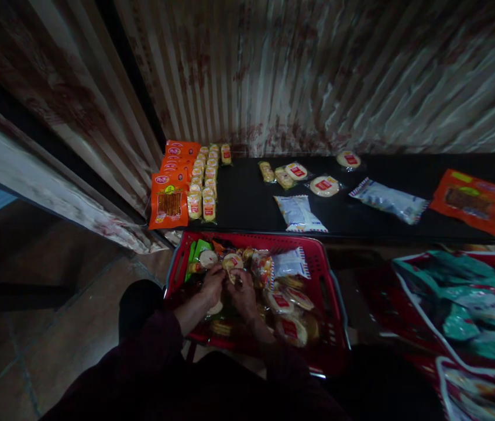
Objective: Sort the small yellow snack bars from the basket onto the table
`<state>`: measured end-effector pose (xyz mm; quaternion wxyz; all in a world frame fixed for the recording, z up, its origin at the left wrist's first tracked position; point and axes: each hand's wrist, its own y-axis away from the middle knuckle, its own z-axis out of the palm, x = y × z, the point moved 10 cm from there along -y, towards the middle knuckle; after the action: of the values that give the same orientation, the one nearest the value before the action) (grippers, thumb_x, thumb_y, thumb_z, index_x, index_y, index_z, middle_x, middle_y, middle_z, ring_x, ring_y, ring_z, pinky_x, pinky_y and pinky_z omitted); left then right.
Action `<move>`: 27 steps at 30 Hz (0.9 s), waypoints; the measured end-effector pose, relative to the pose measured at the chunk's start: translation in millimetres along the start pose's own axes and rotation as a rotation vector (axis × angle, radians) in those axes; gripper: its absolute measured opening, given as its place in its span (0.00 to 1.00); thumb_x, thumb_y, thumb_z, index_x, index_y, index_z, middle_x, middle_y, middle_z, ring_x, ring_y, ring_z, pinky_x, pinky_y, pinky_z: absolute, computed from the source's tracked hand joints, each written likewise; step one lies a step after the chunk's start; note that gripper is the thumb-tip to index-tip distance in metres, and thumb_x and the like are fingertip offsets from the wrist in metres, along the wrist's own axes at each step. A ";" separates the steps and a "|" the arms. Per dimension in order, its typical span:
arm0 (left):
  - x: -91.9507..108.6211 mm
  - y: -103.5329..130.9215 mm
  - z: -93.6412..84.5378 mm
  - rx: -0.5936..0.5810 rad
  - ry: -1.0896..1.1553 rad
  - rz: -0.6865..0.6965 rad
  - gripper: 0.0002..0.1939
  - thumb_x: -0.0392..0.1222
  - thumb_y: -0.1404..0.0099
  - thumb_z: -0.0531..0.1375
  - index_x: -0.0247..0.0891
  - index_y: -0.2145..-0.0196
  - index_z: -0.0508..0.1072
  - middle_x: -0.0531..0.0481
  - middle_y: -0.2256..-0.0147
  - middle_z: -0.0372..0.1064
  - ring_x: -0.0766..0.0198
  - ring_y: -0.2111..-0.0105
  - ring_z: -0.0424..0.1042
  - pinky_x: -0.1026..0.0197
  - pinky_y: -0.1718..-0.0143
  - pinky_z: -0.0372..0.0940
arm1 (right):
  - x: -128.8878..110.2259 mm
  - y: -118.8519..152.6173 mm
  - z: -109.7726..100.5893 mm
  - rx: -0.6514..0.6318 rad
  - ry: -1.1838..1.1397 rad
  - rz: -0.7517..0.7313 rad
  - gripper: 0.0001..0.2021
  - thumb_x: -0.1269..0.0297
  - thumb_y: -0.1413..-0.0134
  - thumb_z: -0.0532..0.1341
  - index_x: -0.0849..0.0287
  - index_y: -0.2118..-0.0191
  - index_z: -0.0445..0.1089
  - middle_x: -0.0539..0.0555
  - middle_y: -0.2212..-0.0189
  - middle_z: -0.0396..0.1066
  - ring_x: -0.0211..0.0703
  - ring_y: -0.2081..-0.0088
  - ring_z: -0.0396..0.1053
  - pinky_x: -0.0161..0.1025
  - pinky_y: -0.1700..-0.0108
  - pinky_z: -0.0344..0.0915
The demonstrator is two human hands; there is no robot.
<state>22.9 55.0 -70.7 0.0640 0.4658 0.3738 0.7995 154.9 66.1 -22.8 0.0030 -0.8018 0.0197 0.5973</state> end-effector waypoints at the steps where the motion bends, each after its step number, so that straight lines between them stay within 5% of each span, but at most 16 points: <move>1: 1.1 -0.9 4.2 -0.037 0.035 -0.011 0.07 0.30 0.54 0.60 0.37 0.74 0.70 0.55 0.76 0.69 0.68 0.72 0.68 0.65 0.64 0.61 | -4.2 -0.5 -0.8 -0.001 0.010 -0.025 0.12 0.57 0.53 0.61 0.55 0.62 0.70 0.56 0.59 0.68 0.49 0.55 0.66 0.49 0.52 0.66; 5: 3.7 -2.2 22.8 -0.176 0.152 -0.096 0.08 0.27 0.57 0.60 0.36 0.76 0.69 0.55 0.77 0.67 0.69 0.72 0.68 0.65 0.64 0.61 | -20.2 -2.3 -6.1 0.024 0.056 -0.115 0.11 0.58 0.45 0.56 0.54 0.60 0.72 0.57 0.55 0.68 0.48 0.51 0.66 0.48 0.49 0.65; 10: 0.8 -4.3 35.5 -0.198 0.169 -0.238 0.05 0.29 0.55 0.60 0.34 0.77 0.69 0.53 0.79 0.66 0.67 0.73 0.68 0.65 0.66 0.61 | -30.4 -7.8 -13.4 0.086 0.163 -0.197 0.11 0.61 0.44 0.55 0.53 0.60 0.73 0.58 0.54 0.69 0.48 0.51 0.66 0.50 0.48 0.64; 15: 7.3 -5.9 46.1 -0.297 0.179 -0.223 0.05 0.34 0.52 0.63 0.33 0.74 0.72 0.48 0.75 0.70 0.64 0.68 0.70 0.62 0.61 0.62 | -37.7 -10.7 -15.8 0.099 0.202 -0.248 0.10 0.63 0.45 0.55 0.54 0.61 0.73 0.57 0.55 0.70 0.48 0.52 0.67 0.51 0.49 0.65; 27: -0.3 -3.6 48.6 -0.264 0.241 -0.371 0.04 0.35 0.43 0.57 0.34 0.71 0.71 0.46 0.73 0.71 0.61 0.66 0.71 0.60 0.59 0.65 | -61.9 -9.1 -17.4 0.098 0.301 -0.280 0.11 0.62 0.42 0.55 0.54 0.57 0.71 0.57 0.56 0.72 0.49 0.51 0.68 0.50 0.48 0.64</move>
<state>60.7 83.7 -59.3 0.2249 0.2781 0.3501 0.8657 154.2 76.4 41.3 0.1218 -0.8759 -0.0628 0.4627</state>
